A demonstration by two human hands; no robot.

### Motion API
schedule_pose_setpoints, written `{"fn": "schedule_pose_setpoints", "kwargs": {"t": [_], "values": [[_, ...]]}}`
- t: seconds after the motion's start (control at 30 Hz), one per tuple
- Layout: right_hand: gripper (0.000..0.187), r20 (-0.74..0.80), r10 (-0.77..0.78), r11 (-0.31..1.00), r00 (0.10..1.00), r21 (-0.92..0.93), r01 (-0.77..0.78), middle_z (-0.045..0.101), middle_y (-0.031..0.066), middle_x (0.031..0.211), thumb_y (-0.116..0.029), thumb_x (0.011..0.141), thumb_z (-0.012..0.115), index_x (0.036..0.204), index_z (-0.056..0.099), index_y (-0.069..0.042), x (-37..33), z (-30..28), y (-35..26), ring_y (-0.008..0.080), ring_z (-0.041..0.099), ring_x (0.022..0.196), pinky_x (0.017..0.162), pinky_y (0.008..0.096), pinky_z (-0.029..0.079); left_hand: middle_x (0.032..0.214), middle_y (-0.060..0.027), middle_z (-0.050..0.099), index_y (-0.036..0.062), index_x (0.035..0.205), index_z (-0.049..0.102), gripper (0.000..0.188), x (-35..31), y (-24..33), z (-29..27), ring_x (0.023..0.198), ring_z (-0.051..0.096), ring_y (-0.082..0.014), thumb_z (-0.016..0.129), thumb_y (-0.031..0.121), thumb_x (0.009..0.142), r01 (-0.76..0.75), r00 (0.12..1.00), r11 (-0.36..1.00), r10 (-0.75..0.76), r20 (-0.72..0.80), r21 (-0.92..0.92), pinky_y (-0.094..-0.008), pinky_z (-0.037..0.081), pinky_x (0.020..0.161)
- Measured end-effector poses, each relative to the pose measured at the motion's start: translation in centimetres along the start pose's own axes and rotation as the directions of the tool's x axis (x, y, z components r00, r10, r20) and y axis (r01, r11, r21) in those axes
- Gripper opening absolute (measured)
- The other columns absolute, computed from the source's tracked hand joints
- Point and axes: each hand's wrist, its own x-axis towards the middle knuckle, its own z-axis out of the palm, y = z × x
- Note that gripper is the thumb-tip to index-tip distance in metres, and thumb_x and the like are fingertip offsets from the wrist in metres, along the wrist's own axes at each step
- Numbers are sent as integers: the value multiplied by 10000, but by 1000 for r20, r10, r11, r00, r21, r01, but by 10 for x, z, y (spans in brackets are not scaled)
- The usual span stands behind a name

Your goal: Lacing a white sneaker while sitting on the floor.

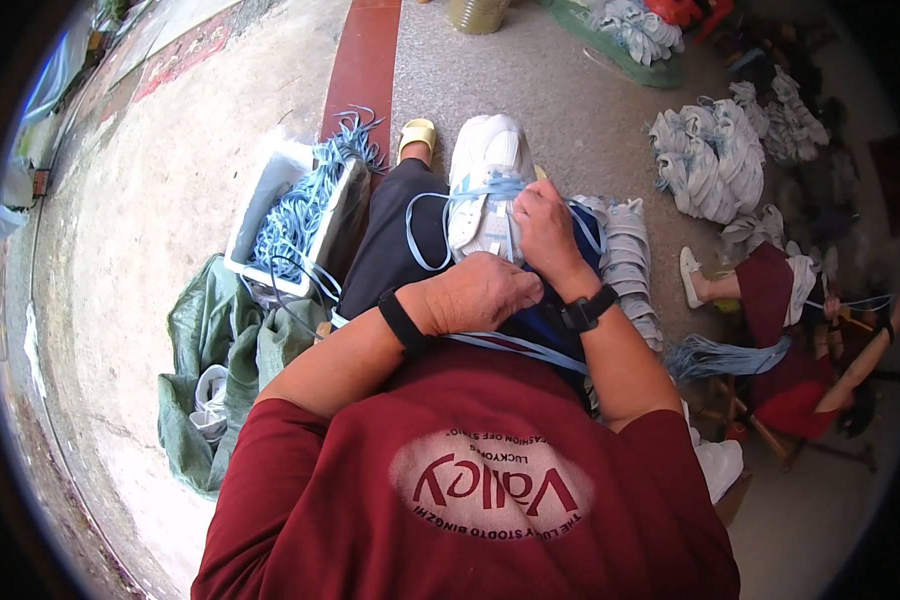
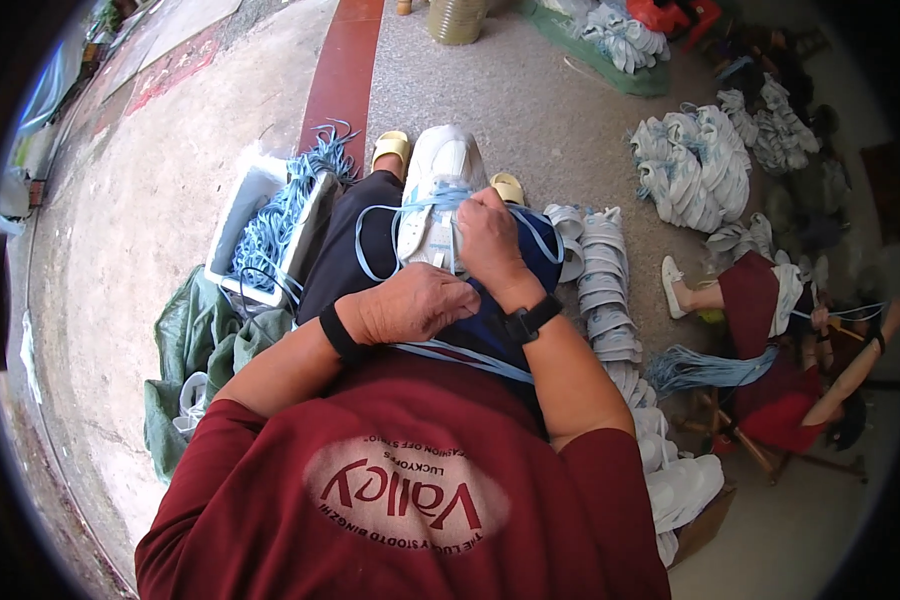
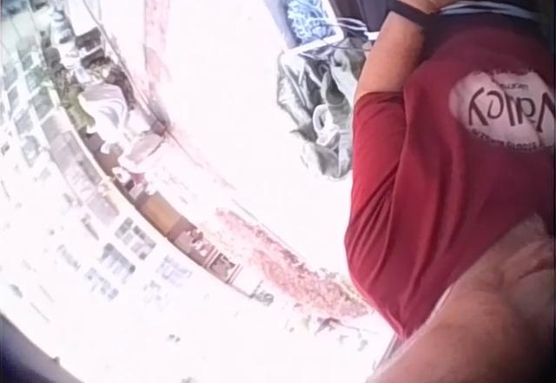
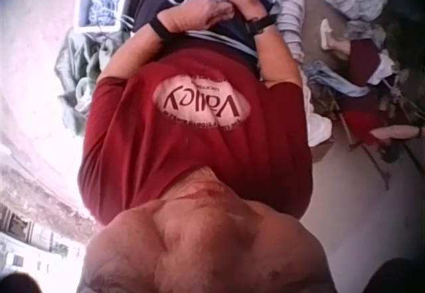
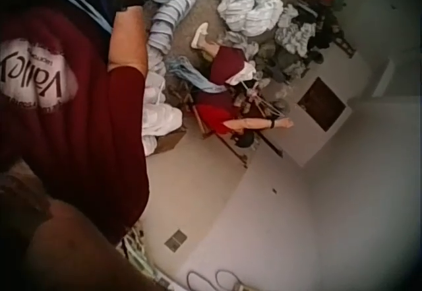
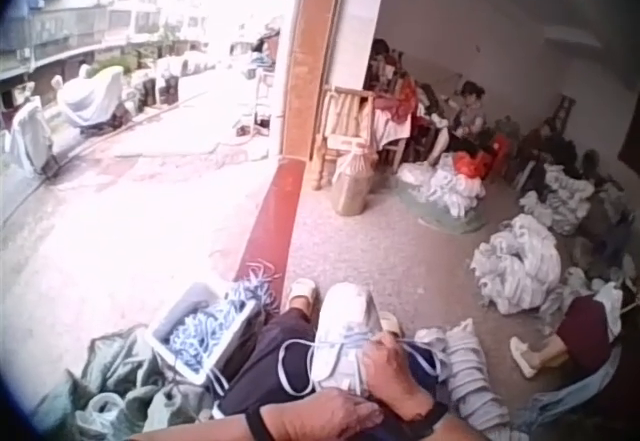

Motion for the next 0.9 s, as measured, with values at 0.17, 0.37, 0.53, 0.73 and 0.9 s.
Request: {"fn": "schedule_pose_setpoints", "kwargs": {"t": [0.17,0.37,0.53,0.73,0.9], "values": [[12,-118,-102,994,988,-37,99,544,148,845,-23,707,525,714,530,-16,7,18,-8,321,510,871,769,417,398,711,-104,584,38,811,560,57,-2,-7,2,666,591,-309,604,60,782,4,1000,1000,-4,9,-10,-377,475,609],[104,-159,57,989,986,142,-34,546,155,955,-90,690,652,785,619,-65,-12,6,-3,318,492,1008,876,400,383,792,-108,589,35,795,612,62,5,-5,-24,658,586,-306,641,85,772,208,960,975,-188,-207,79,-357,462,591],[85,-213,94,979,972,198,-52,544,154,983,-79,695,659,770,621,-64,-13,15,-2,319,495,1004,867,404,388,751,-104,594,68,807,628,106,16,-38,-28,680,610,-298,554,144,814,510,860,693,-391,-329,509,-368,480,581],[88,-210,88,986,974,160,-54,539,149,997,-69,693,659,773,622,-70,-14,16,-1,315,496,1008,854,410,385,789,-116,623,82,777,621,106,25,-39,-26,702,625,-293,524,125,773,438,881,585,-432,-196,682,-384,496,598],[101,-214,101,988,972,137,-73,541,144,998,-64,692,656,785,618,-76,-15,16,0,314,490,1019,856,419,383,789,-138,657,33,759,630,150,36,-43,-37,725,645,-302,555,162,753,533,808,572,-564,-173,623,-369,513,619]]}}
